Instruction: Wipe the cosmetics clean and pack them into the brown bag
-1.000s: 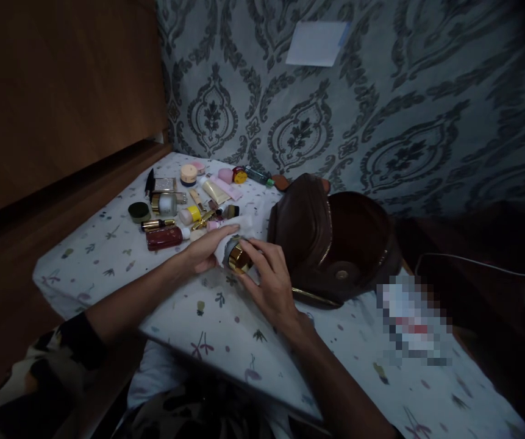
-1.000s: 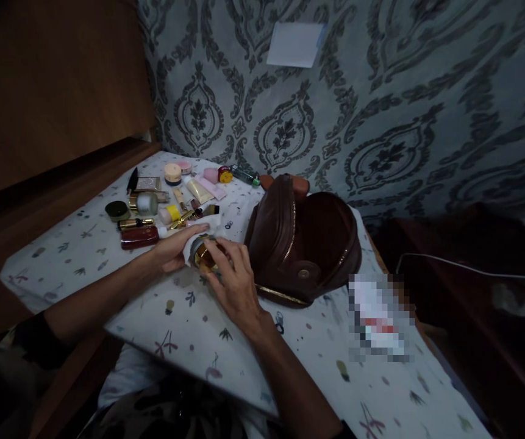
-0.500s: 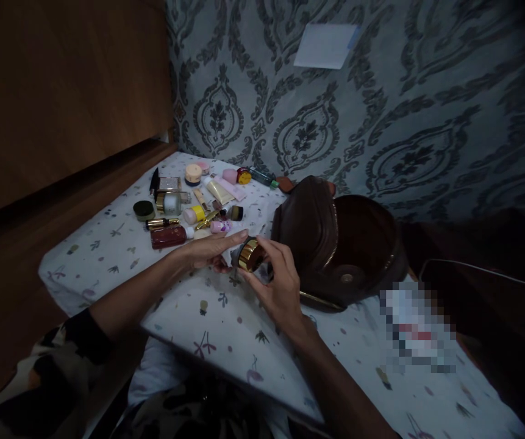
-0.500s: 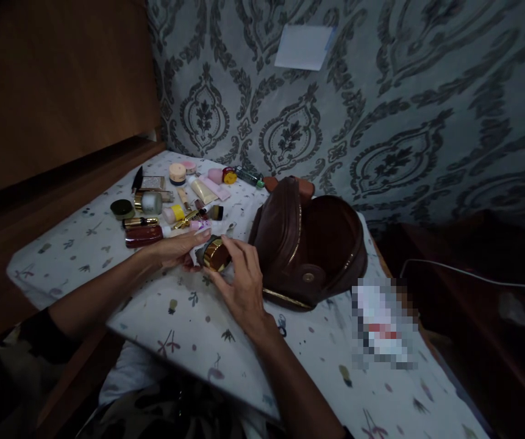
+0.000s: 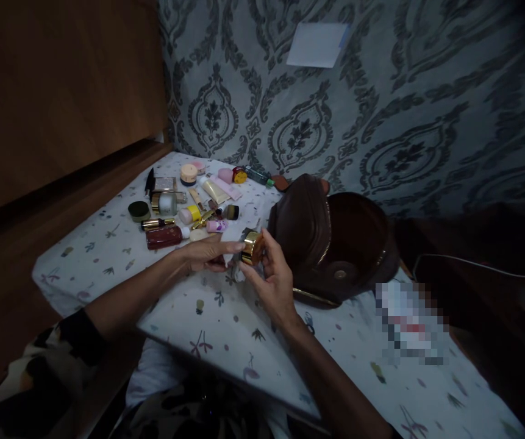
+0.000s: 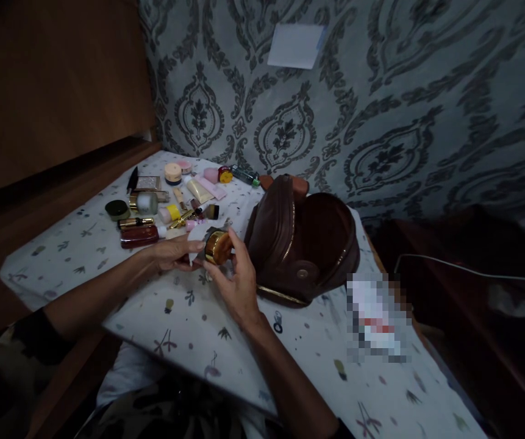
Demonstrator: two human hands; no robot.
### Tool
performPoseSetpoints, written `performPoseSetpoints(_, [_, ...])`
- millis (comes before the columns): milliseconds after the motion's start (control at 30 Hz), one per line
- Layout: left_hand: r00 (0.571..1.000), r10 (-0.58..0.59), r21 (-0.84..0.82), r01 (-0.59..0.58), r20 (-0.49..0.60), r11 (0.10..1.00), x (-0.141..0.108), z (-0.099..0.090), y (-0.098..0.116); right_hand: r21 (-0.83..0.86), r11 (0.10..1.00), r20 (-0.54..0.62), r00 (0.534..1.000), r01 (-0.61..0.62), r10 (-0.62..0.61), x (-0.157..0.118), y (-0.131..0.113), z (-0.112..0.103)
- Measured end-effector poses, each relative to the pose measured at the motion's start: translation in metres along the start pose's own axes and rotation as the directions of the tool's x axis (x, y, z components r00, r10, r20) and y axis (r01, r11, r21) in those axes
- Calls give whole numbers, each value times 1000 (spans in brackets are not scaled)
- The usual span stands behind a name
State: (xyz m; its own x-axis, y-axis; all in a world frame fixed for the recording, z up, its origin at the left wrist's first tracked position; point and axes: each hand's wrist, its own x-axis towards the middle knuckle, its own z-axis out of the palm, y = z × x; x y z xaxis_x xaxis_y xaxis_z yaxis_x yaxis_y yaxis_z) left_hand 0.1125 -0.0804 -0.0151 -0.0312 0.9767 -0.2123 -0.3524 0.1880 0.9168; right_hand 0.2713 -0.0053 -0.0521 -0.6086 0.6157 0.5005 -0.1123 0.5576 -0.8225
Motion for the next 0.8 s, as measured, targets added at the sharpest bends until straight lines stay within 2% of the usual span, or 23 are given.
performPoseSetpoints(267, [995, -41, 47, 37, 92, 998, -2, 2, 0, 120, 992, -15, 999, -37, 39, 2, -4, -2])
performPoseSetpoints(467, [988, -147, 91, 143, 47, 986, 0, 3, -9, 146, 985, -85, 990, -96, 109, 6, -9, -4])
performPoseSetpoints(633, [983, -163, 123, 152, 85, 981, 4, 3, -15, 170, 981, -137, 984, -93, 117, 7, -11, -5])
performPoseSetpoints(800, [971, -183, 231, 146, 152, 962, 6, -5, -15, 216, 971, -177, 974, -102, 142, 7, -13, -4])
